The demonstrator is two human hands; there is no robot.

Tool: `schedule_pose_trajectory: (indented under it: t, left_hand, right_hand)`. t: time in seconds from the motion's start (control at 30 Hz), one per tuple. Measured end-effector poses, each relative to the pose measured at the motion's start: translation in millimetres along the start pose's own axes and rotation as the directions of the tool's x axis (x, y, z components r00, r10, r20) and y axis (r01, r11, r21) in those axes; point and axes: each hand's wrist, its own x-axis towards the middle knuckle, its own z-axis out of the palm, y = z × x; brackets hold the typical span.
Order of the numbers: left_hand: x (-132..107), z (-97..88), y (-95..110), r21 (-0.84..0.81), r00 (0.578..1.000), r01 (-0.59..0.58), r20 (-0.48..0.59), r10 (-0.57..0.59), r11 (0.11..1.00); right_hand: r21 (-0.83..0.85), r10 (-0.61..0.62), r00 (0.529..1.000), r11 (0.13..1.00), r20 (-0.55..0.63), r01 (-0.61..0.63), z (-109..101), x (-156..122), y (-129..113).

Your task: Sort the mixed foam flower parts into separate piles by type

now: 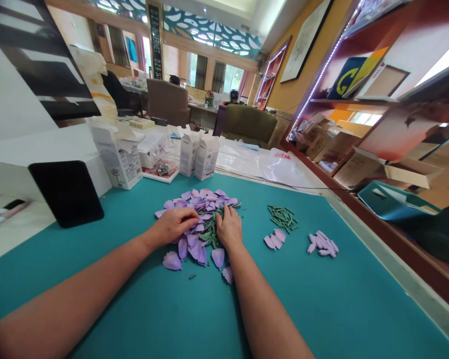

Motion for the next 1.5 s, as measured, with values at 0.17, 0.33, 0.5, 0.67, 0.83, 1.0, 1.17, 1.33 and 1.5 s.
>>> schedule_pose_trajectory:
  t: [0.17, 0.33, 0.5, 0.67, 0.83, 1.0, 1.17, 1.33, 1.5]
  left_hand:
    - [-1.0, 1.5, -0.7, 0.011, 1.000, 0.008, -0.005, -0.008, 1.000]
    - [-3.9, 5.0, 5.6, 0.034, 0.999, -0.012, 0.039, 0.010, 0.999]
    - [-3.3, 3.6, 3.2, 0.042, 1.000, -0.011, -0.003, 0.011, 0.999]
    - [0.2, -2.7, -8.7, 0.009, 0.993, 0.060, -0.105, -0.059, 0.998]
    - [2.6, -8.6, -12.5, -0.023, 0.981, 0.103, -0.161, -0.106, 0.994]
    - [3.9, -11.2, -13.3, -0.107, 0.972, 0.139, -0.175, -0.156, 0.985]
    - [3.1, -12.0, -15.0, -0.160, 0.965, 0.150, -0.191, -0.179, 0.976]
    - [3.1, -13.2, -19.8, -0.163, 0.959, 0.156, -0.212, -0.189, 0.974]
    - [4.5, -12.5, -25.9, -0.140, 0.946, 0.187, -0.239, -0.217, 0.972]
  right_hand:
    - [0.029, 0.042, 0.998, 0.999, -0.035, -0.041, 13.3, 5.8, -28.1]
    - [0.065, 0.056, 0.998, 0.996, -0.036, -0.053, 19.9, 6.6, -47.2]
    - [0.166, -0.002, 1.000, 0.986, -0.024, 0.006, 2.7, 15.5, -39.9]
    - [0.200, 0.037, 0.999, 0.979, -0.032, -0.030, -40.3, 17.7, 4.8]
    - [0.279, 0.073, 0.996, 0.957, 0.046, -0.083, -65.5, -35.1, 40.8]
    - [0.239, 0.086, 0.991, 0.965, 0.097, -0.108, -62.3, -92.4, 31.6]
    - [0.280, 0.032, 0.997, 0.959, 0.069, -0.050, -35.4, -87.6, -14.9]
    - [0.341, -0.096, 0.995, 0.935, -0.022, 0.098, -16.6, -52.2, -60.1]
    - [0.146, -0.264, 0.965, 0.954, 0.000, 0.261, -23.1, -8.7, -76.8]
